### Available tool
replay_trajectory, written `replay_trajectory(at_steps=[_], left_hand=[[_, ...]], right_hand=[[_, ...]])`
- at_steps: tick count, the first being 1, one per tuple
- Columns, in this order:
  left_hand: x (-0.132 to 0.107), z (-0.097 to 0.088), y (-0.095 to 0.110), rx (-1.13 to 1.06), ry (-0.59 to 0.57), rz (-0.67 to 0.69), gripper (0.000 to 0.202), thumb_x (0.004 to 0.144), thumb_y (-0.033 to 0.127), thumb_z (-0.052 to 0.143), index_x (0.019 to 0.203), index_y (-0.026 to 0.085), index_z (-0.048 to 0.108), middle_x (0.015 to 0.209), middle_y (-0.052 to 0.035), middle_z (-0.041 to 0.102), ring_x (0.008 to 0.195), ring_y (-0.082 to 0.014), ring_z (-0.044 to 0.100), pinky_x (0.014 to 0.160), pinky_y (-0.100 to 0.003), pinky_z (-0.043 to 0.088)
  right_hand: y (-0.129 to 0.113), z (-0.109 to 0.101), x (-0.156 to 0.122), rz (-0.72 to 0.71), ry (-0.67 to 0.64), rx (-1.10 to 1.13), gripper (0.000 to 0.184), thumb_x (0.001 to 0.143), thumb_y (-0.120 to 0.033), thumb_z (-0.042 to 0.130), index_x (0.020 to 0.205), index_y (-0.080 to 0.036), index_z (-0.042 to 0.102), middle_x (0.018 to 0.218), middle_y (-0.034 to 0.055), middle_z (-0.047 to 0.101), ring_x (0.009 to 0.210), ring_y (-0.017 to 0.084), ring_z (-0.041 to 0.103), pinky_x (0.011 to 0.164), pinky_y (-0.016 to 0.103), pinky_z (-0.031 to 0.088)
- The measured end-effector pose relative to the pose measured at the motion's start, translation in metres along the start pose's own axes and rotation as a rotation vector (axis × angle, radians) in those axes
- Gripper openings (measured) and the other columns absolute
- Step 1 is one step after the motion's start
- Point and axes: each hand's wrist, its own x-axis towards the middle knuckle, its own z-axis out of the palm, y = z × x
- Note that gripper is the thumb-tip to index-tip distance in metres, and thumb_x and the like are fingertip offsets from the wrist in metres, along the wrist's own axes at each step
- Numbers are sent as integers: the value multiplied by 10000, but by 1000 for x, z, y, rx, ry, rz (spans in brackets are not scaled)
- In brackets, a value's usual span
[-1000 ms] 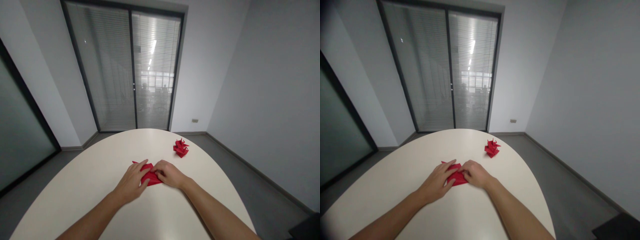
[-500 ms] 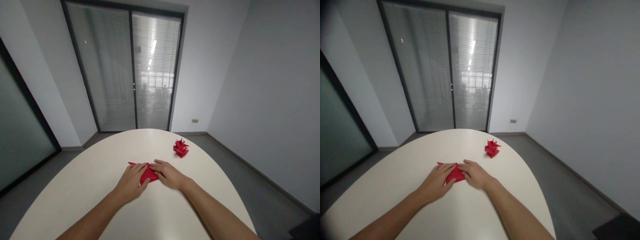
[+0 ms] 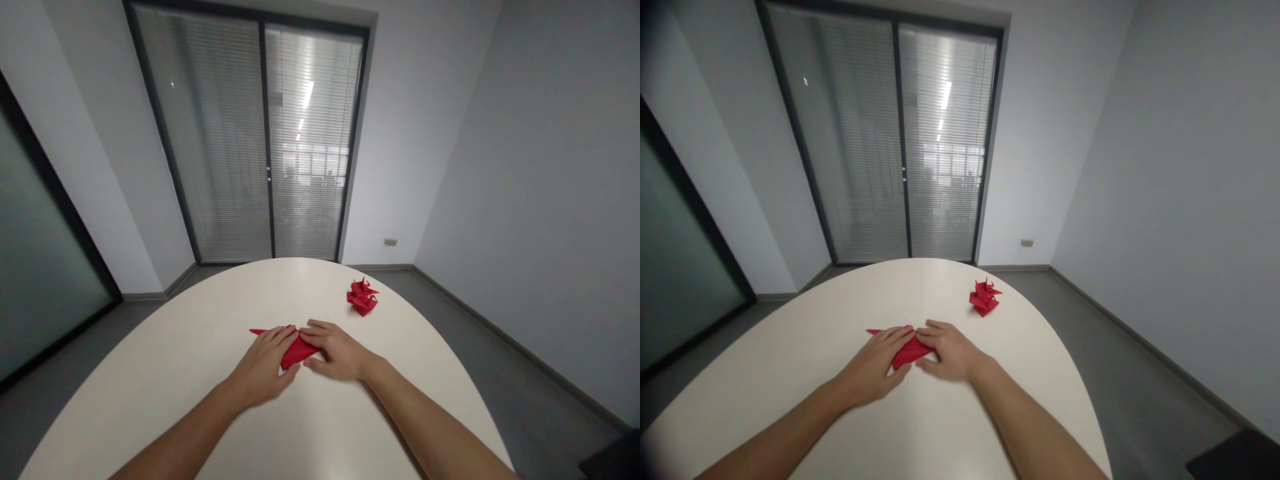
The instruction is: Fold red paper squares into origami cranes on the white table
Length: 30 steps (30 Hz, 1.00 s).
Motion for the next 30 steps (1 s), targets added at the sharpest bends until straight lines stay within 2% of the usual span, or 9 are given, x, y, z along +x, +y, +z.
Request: replay_trajectory(at_steps=[5,11,17,20,25,27,30], left_hand=[[1,5,0,22,42,-11,492,931,372,543,1386,185,551,1447,-118,559,1322,-299,514,1130,-497,395],[0,8,-1,55,50,-52,518,924,401,552,1400,197,542,1458,-114,548,1320,-311,507,1121,-497,390],[-1,5,0,74,30,-65,527,925,430,541,1402,204,540,1458,-98,552,1306,-318,508,1109,-505,388],[-1,6,-1,65,33,-64,528,927,441,538,1402,211,540,1464,-93,546,1308,-318,500,1108,-506,384],[-1,8,-2,48,37,-62,537,926,445,538,1409,209,533,1472,-93,537,1309,-319,491,1112,-506,375],[-1,8,-2,48,39,-60,539,919,438,547,1404,203,535,1468,-97,540,1309,-320,489,1115,-507,372],[1,6,-2,34,55,-43,533,914,436,559,1399,218,535,1462,-96,544,1308,-313,490,1119,-508,370]], right_hand=[[2,0,0,2,2,-13,350,942,-251,572,1281,-192,638,1336,103,648,1270,240,568,1183,445,322],[2,0,0,5,6,-44,300,938,-236,571,1218,-181,665,1272,90,685,1248,225,580,1187,414,318],[1,-4,0,26,-8,-120,184,952,-253,553,1031,-206,712,1049,48,748,1101,209,652,1138,406,363],[0,-7,0,66,-10,-183,190,947,-288,564,873,-205,718,907,45,751,1027,215,668,1067,383,410],[-9,-12,2,172,-56,-327,338,949,-351,540,695,-181,685,726,78,717,820,217,675,836,332,476],[-14,-13,3,204,-56,-359,349,947,-362,538,693,-174,685,718,91,714,792,219,667,795,330,471],[-17,-11,4,155,-17,-318,242,919,-366,582,882,-169,717,888,102,744,898,230,662,840,333,465]])
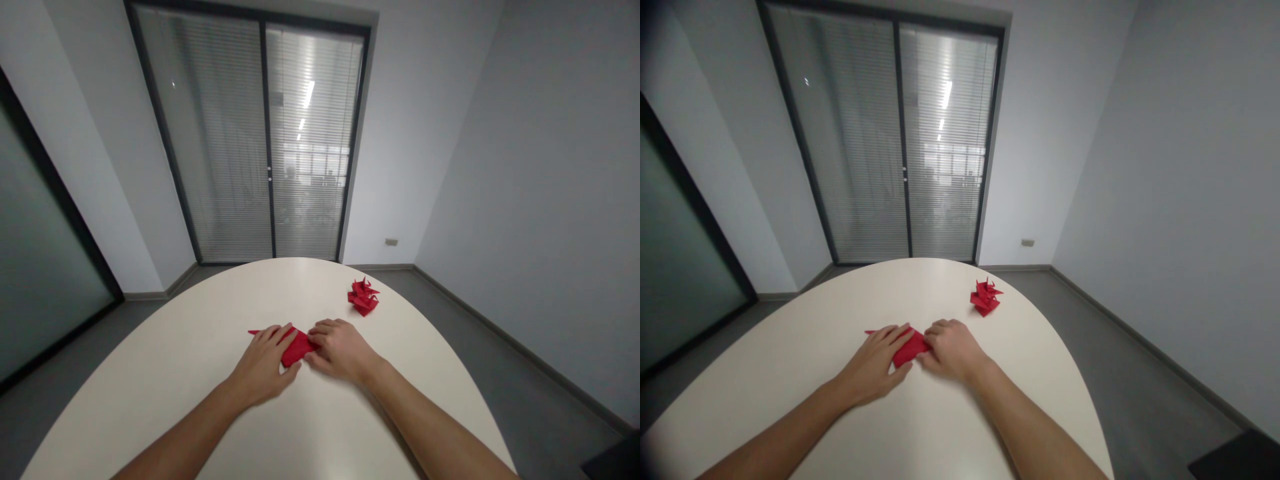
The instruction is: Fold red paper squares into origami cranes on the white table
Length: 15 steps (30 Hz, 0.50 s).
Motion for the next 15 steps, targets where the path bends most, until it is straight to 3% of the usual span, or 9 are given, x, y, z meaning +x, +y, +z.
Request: replay_trajectory(at_steps=[3,8,15], left_hand=[[2,-3,1,-14,2,5,521,912,426,571,1390,222,538,1456,-97,548,1306,-311,491,1118,-508,379],[2,-6,4,-18,1,0,505,913,379,576,1376,181,546,1430,-116,566,1285,-310,500,1110,-501,395],[4,-10,6,-51,68,-11,358,941,351,536,1265,244,644,1311,-75,657,1184,-288,583,1050,-493,440]], right_hand=[[1,4,0,-65,13,62,239,920,-336,590,1060,-180,703,1048,97,736,994,229,642,897,334,459],[5,8,0,-80,2,90,227,964,-329,557,1034,-189,722,1010,81,739,957,217,635,887,327,467],[7,9,0,-59,24,153,244,1003,-304,506,986,-195,724,944,71,730,910,194,631,855,302,472]])
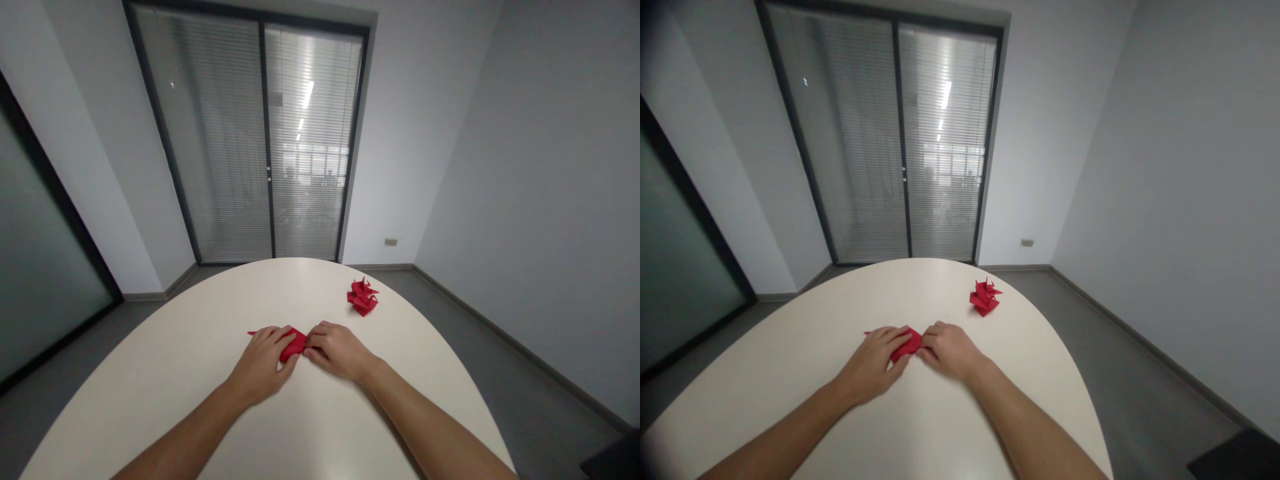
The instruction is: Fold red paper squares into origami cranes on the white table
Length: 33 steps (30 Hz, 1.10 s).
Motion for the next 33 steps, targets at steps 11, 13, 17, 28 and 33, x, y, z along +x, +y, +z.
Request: replay_trajectory(at_steps=[11,13,17,28,33], left_hand=[[4,2,-5,-53,4,-150,251,973,258,480,1051,217,714,1085,-66,750,1025,-247,673,918,-407,501],[4,3,-6,-50,5,-161,230,953,241,507,1067,215,706,1091,-64,748,1019,-249,673,911,-408,504],[5,4,-8,-47,9,-168,252,936,224,534,1139,224,682,1127,-59,738,1039,-250,668,920,-411,504],[3,2,-9,-4,-46,-66,251,942,196,547,1076,254,751,1174,-34,742,1075,-253,667,961,-443,502],[0,2,-6,-21,-64,16,329,973,287,503,1250,250,677,1325,-54,667,1234,-263,605,1064,-475,462]], right_hand=[[7,14,-3,124,33,47,161,953,-265,557,895,-198,690,886,41,703,884,187,621,787,282,466],[7,12,-2,148,38,61,131,938,-252,571,919,-197,688,892,42,702,882,189,621,785,284,467],[6,7,-2,183,45,84,176,913,-195,578,1055,-204,682,927,44,709,877,189,623,781,285,475],[7,13,-1,2,16,69,336,927,-117,520,1160,-244,726,1185,42,718,1056,206,631,944,324,487],[8,10,0,-2,-10,48,366,909,-88,499,1180,-218,708,1200,68,720,1109,226,640,1006,380,468]])
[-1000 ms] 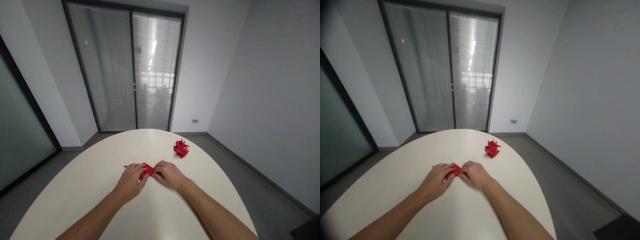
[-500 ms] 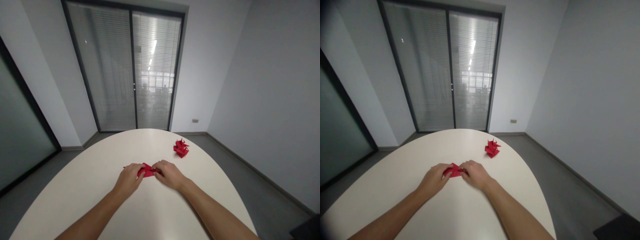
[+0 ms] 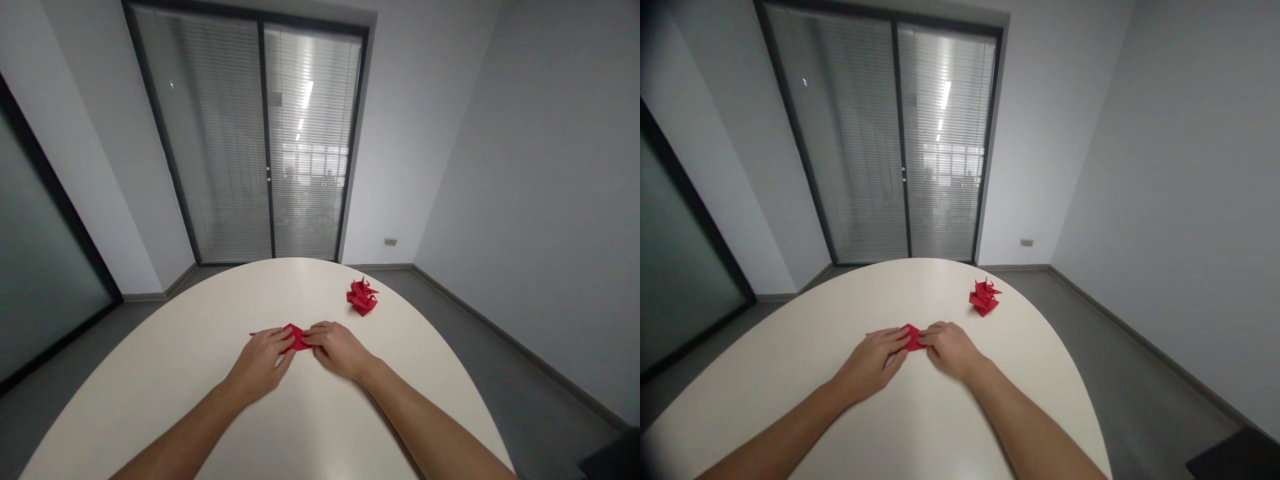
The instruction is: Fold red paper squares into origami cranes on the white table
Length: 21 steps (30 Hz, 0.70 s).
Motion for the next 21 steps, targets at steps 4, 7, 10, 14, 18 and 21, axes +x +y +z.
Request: replay_trajectory(at_steps=[4,7,10,14,18,21], left_hand=[[-4,4,-2,9,-66,25,470,954,314,521,1408,198,542,1480,-109,521,1387,-289,466,1149,-525,375],[-5,7,-5,10,-99,30,508,954,310,514,1450,203,488,1528,-109,458,1424,-287,413,1167,-543,343],[-5,10,-7,5,-102,62,539,969,294,487,1495,197,420,1560,-110,407,1455,-280,361,1187,-546,309],[-5,12,-10,-41,-121,145,553,995,311,457,1528,202,360,1571,-106,388,1461,-256,351,1203,-500,309],[-4,13,-10,-18,-178,98,572,1012,372,414,1537,159,335,1586,-136,342,1473,-261,322,1195,-498,319],[-2,14,-8,39,-192,12,582,1020,406,376,1528,123,346,1586,-154,329,1480,-274,303,1188,-508,314]], right_hand=[[-4,-2,-1,-13,-22,35,411,929,-135,477,1310,-178,627,1329,123,647,1241,252,586,1098,445,412],[-9,-3,-3,26,-117,75,546,951,-289,509,1473,-135,456,1508,178,464,1402,306,430,1162,520,321],[-12,-5,-6,110,-247,105,719,961,-432,492,1565,-116,262,1603,192,266,1493,335,241,1203,565,201],[-15,-6,-5,166,-331,125,797,968,-504,448,1592,-130,123,1635,173,149,1521,313,126,1228,538,107],[-17,-8,-4,192,-361,129,828,972,-563,406,1590,-108,95,1637,177,107,1527,303,76,1236,520,54],[-18,-9,-4,206,-374,127,856,966,-605,388,1587,-95,92,1637,177,92,1528,304,64,1237,519,41]])
